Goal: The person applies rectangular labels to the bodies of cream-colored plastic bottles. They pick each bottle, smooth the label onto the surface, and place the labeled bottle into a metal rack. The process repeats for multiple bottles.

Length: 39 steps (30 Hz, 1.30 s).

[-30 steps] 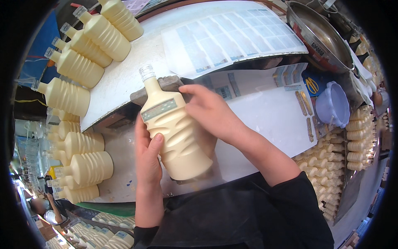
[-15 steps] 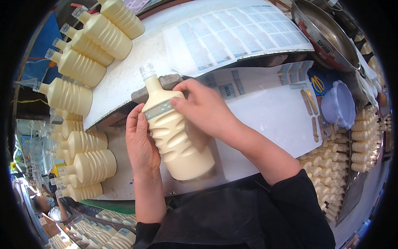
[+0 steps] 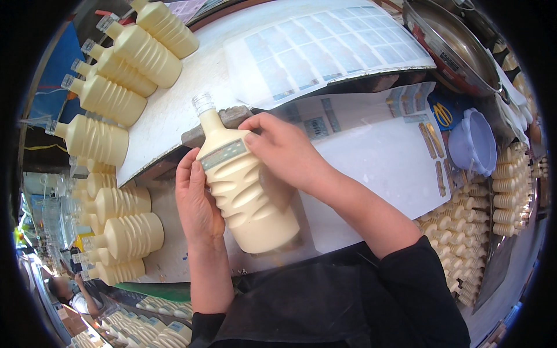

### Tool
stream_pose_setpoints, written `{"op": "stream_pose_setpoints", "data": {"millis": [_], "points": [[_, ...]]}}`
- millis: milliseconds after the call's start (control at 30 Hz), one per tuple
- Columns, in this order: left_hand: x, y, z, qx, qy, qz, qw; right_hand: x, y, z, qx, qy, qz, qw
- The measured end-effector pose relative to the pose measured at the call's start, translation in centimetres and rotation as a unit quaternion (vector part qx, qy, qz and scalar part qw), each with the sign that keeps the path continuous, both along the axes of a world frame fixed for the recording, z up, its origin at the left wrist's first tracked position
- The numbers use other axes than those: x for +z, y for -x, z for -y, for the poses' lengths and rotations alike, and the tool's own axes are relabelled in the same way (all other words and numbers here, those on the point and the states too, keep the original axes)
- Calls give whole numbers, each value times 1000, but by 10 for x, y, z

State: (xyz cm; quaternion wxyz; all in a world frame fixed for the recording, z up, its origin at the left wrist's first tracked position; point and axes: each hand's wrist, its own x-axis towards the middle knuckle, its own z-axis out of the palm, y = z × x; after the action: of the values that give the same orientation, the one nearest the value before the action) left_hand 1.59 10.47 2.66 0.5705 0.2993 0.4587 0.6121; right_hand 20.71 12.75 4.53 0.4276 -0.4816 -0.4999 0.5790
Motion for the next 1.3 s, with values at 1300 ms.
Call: {"op": "stream_pose_setpoints", "data": {"millis": [1300], "points": [[13, -11, 2, -7, -16, -57, 998, 13, 1, -7, -15, 4, 91, 996]]}}
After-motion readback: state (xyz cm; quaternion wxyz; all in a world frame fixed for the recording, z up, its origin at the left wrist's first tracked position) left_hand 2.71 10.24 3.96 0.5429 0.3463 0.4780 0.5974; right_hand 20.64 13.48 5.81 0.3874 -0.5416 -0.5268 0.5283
